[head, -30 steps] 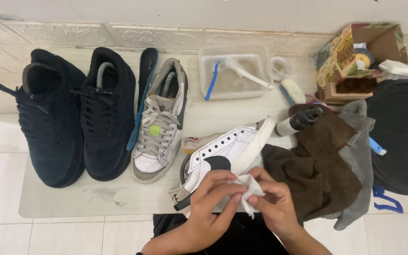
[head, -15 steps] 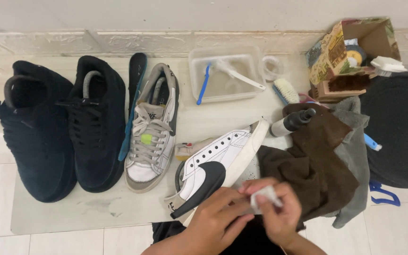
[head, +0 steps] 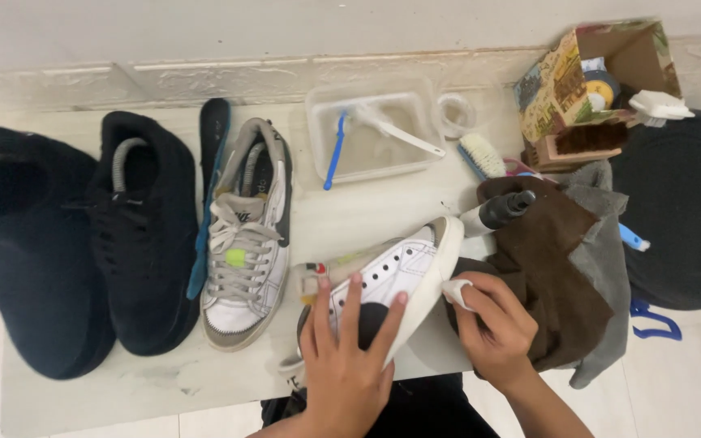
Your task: The person wipes the white Nike sneaker with a tissue, focusing on the toe box, side panels, and sole. They rotate the shoe to access different areas and continue wiping until the end of the clip.
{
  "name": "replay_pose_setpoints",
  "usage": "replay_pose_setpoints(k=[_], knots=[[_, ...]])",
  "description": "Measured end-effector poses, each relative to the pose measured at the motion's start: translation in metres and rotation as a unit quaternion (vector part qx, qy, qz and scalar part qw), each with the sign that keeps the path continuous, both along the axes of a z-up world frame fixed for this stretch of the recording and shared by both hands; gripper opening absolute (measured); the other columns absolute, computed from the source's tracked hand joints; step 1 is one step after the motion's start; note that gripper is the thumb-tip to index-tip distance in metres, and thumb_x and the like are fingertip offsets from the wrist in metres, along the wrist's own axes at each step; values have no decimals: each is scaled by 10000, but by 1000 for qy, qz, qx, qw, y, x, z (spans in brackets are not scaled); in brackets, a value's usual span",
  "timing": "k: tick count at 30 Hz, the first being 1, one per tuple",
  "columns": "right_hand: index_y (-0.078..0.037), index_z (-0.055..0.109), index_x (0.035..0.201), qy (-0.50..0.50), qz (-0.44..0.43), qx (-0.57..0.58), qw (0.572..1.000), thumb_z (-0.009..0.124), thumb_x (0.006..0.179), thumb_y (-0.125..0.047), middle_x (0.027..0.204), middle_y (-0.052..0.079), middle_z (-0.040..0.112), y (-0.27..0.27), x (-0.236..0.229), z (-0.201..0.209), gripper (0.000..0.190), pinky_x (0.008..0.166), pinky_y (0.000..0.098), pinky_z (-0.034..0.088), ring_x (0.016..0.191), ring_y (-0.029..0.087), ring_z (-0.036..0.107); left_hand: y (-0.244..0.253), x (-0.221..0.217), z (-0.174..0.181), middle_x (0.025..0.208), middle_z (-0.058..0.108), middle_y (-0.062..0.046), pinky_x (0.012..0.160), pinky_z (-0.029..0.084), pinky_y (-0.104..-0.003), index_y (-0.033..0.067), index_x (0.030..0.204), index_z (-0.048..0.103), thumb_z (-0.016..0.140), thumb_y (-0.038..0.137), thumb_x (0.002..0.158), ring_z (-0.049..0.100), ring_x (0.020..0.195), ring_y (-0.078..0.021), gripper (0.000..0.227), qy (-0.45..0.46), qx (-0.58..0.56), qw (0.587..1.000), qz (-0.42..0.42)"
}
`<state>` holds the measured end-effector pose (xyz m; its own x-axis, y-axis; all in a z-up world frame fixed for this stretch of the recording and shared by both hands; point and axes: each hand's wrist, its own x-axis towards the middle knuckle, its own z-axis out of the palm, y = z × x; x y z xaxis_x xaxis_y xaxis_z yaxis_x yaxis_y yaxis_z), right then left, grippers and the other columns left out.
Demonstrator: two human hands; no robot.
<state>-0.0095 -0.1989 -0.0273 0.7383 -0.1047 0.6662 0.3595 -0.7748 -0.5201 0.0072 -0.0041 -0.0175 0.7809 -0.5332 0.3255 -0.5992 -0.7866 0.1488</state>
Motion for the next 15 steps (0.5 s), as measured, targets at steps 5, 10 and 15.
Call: replay_pose_setpoints(k=[5, 10, 15], knots=[[130, 547, 835, -38, -5, -29, 999, 566, 860, 130, 808, 276, 586, -3, -2, -7, 31, 553, 352, 494, 648, 354, 575, -15, -1, 1, 1394, 523, -146, 776, 468, -459, 338, 1398, 489, 435, 201, 968, 553, 1191, -439, 455, -83, -31, 996, 26], [156, 572, 845, -45, -41, -29, 998, 591, 845, 126, 799, 278, 573, 4, -10, -19, 35, 578, 392, 479, 638, 360, 552, -21, 0, -5, 1334, 585, -101, 704, 454, -417, 373, 1367, 507, 450, 275, 1023, 600, 1121, -381, 362, -123, -18, 992, 34], [137, 556, 800, -25, -86, -14, 996, 620, 813, 140, 766, 251, 566, 1, -10, -19, 65, 545, 364, 469, 596, 332, 525, -27, -3, -11, 1312, 597, -71, 689, 491, -404, 374, 1371, 496, 668, 338, 997, 609, 1085, -353, 413, -149, 0, 988, 47]])
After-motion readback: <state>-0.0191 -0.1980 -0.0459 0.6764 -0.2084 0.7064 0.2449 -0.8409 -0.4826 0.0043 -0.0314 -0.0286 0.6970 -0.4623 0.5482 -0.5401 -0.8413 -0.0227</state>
